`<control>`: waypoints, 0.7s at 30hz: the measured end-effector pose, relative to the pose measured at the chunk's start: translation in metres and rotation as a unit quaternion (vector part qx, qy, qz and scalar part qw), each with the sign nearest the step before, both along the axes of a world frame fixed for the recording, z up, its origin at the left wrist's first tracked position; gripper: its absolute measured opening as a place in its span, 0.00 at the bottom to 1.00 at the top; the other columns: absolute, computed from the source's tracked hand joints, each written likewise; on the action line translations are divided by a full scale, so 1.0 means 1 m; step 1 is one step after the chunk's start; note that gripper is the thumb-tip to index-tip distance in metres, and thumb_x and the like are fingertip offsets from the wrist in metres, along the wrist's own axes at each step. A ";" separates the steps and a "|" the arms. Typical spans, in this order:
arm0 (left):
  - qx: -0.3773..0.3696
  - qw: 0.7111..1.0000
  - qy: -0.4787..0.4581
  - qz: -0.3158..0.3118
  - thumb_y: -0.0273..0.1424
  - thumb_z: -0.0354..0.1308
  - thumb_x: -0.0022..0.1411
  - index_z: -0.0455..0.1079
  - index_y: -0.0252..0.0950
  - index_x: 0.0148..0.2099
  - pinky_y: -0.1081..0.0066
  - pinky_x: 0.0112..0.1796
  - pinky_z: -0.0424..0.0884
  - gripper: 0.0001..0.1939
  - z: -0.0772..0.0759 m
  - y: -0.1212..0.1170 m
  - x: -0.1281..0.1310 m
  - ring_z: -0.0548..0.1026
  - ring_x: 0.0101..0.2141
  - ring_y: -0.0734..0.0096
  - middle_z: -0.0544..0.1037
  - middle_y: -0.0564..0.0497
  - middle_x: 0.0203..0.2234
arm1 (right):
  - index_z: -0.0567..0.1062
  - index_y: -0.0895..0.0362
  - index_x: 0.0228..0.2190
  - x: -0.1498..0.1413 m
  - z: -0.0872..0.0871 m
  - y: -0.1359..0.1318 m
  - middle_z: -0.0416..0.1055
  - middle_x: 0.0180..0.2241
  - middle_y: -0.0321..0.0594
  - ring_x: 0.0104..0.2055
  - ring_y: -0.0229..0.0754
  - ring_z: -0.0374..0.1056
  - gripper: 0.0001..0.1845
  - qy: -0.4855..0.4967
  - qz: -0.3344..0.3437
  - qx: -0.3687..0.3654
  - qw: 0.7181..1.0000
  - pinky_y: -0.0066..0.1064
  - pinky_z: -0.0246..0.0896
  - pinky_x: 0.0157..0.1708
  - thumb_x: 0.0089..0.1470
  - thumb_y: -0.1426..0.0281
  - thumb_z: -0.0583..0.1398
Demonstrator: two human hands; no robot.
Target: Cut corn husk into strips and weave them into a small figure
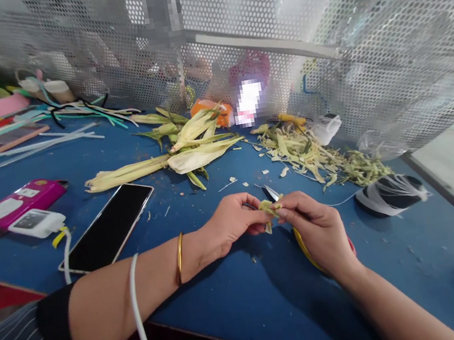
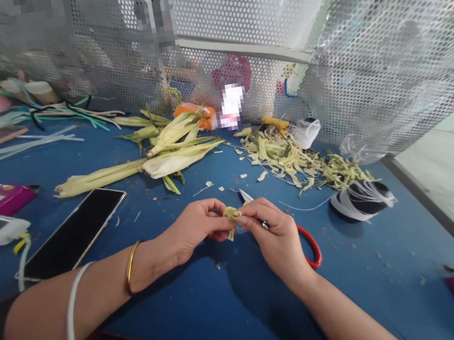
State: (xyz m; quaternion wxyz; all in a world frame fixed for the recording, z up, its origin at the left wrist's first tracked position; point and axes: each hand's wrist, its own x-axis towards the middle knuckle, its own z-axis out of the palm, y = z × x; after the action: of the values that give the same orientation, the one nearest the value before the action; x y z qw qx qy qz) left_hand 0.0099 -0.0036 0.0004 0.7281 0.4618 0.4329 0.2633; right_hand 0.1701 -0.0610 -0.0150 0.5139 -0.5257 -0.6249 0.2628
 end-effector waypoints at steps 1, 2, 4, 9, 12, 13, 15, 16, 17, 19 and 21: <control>-0.004 1.000 0.004 0.001 0.25 0.67 0.49 0.65 0.34 0.30 0.75 0.26 0.66 0.12 0.000 0.000 0.000 0.70 0.20 0.79 0.76 0.53 0.20 | 0.79 0.53 0.30 0.000 -0.001 0.000 0.72 0.29 0.38 0.31 0.39 0.67 0.06 -0.003 -0.002 0.000 1.000 0.31 0.64 0.31 0.57 0.69 0.61; -0.008 1.000 0.005 0.001 0.25 0.67 0.49 0.66 0.34 0.30 0.75 0.27 0.67 0.11 -0.001 0.000 0.000 0.71 0.20 0.79 0.76 0.52 0.20 | 0.79 0.53 0.30 -0.001 -0.001 0.000 0.72 0.29 0.38 0.31 0.39 0.67 0.06 -0.005 -0.004 -0.005 1.000 0.32 0.64 0.32 0.57 0.68 0.61; -0.011 1.000 0.003 0.002 0.24 0.67 0.49 0.66 0.34 0.30 0.75 0.27 0.67 0.11 -0.001 0.000 0.001 0.71 0.20 0.79 0.76 0.53 0.19 | 0.79 0.54 0.31 -0.002 -0.001 -0.001 0.73 0.29 0.37 0.31 0.39 0.67 0.05 -0.002 -0.017 -0.032 0.999 0.32 0.63 0.31 0.56 0.67 0.62; -0.006 1.000 -0.012 -0.003 0.25 0.68 0.48 0.66 0.34 0.31 0.75 0.26 0.66 0.12 -0.004 -0.001 0.001 0.71 0.20 0.78 0.76 0.52 0.19 | 0.77 0.55 0.28 -0.003 -0.001 -0.002 0.72 0.24 0.34 0.27 0.36 0.63 0.06 0.037 -0.057 -0.096 0.993 0.29 0.59 0.29 0.51 0.65 0.65; -0.003 1.000 -0.016 -0.006 0.24 0.67 0.50 0.67 0.34 0.31 0.75 0.27 0.68 0.11 -0.007 0.000 0.002 0.72 0.21 0.78 0.77 0.52 0.20 | 0.78 0.55 0.27 -0.003 0.000 -0.003 0.72 0.24 0.34 0.27 0.36 0.62 0.07 0.031 -0.061 -0.105 0.992 0.29 0.58 0.29 0.52 0.65 0.65; -0.004 1.000 -0.019 -0.006 0.23 0.67 0.50 0.67 0.34 0.32 0.74 0.27 0.68 0.10 -0.007 0.000 0.002 0.72 0.21 0.78 0.77 0.52 0.21 | 0.78 0.55 0.27 -0.003 0.001 -0.004 0.72 0.24 0.34 0.27 0.37 0.62 0.07 0.029 -0.061 -0.107 0.992 0.29 0.57 0.28 0.52 0.65 0.65; -0.008 1.000 -0.027 -0.005 0.22 0.66 0.50 0.67 0.34 0.31 0.74 0.28 0.69 0.10 -0.008 0.001 0.002 0.73 0.21 0.78 0.77 0.52 0.20 | 0.77 0.56 0.27 -0.003 0.003 -0.004 0.71 0.24 0.34 0.26 0.37 0.62 0.08 0.026 -0.058 -0.111 0.992 0.29 0.57 0.28 0.52 0.64 0.64; -0.012 0.999 -0.031 -0.006 0.21 0.66 0.50 0.67 0.34 0.31 0.75 0.28 0.69 0.10 -0.008 0.001 0.002 0.73 0.21 0.78 0.77 0.52 0.20 | 0.77 0.56 0.26 -0.003 0.004 -0.004 0.71 0.23 0.34 0.26 0.37 0.62 0.08 0.025 -0.056 -0.115 0.992 0.29 0.57 0.27 0.52 0.64 0.64; -0.016 0.999 -0.033 -0.006 0.21 0.66 0.51 0.67 0.34 0.31 0.75 0.28 0.70 0.10 -0.007 0.002 0.001 0.73 0.21 0.78 0.77 0.52 0.20 | 0.77 0.56 0.26 -0.003 0.004 -0.004 0.71 0.23 0.34 0.26 0.37 0.63 0.09 0.024 -0.055 -0.119 0.991 0.29 0.57 0.27 0.51 0.63 0.64; -0.021 0.999 -0.030 -0.007 0.20 0.65 0.51 0.66 0.33 0.30 0.76 0.28 0.69 0.10 -0.006 0.002 0.001 0.72 0.20 0.79 0.76 0.53 0.19 | 0.76 0.56 0.26 -0.003 0.005 -0.004 0.71 0.23 0.34 0.26 0.37 0.63 0.09 0.021 -0.050 -0.127 0.990 0.29 0.58 0.28 0.51 0.63 0.64; -0.025 0.999 -0.025 -0.006 0.20 0.65 0.51 0.66 0.33 0.29 0.77 0.27 0.68 0.09 -0.004 0.002 0.001 0.71 0.19 0.80 0.75 0.54 0.18 | 0.76 0.56 0.26 -0.002 0.005 -0.004 0.71 0.24 0.35 0.26 0.38 0.63 0.09 0.016 -0.044 -0.132 0.990 0.29 0.58 0.28 0.51 0.63 0.64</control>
State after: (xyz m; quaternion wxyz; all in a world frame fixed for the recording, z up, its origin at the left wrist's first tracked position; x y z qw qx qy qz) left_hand 0.0107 -0.0021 -0.0040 0.7516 0.4396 0.4178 0.2594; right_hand 0.1676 -0.0649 -0.0098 0.4609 -0.6119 -0.5527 0.3280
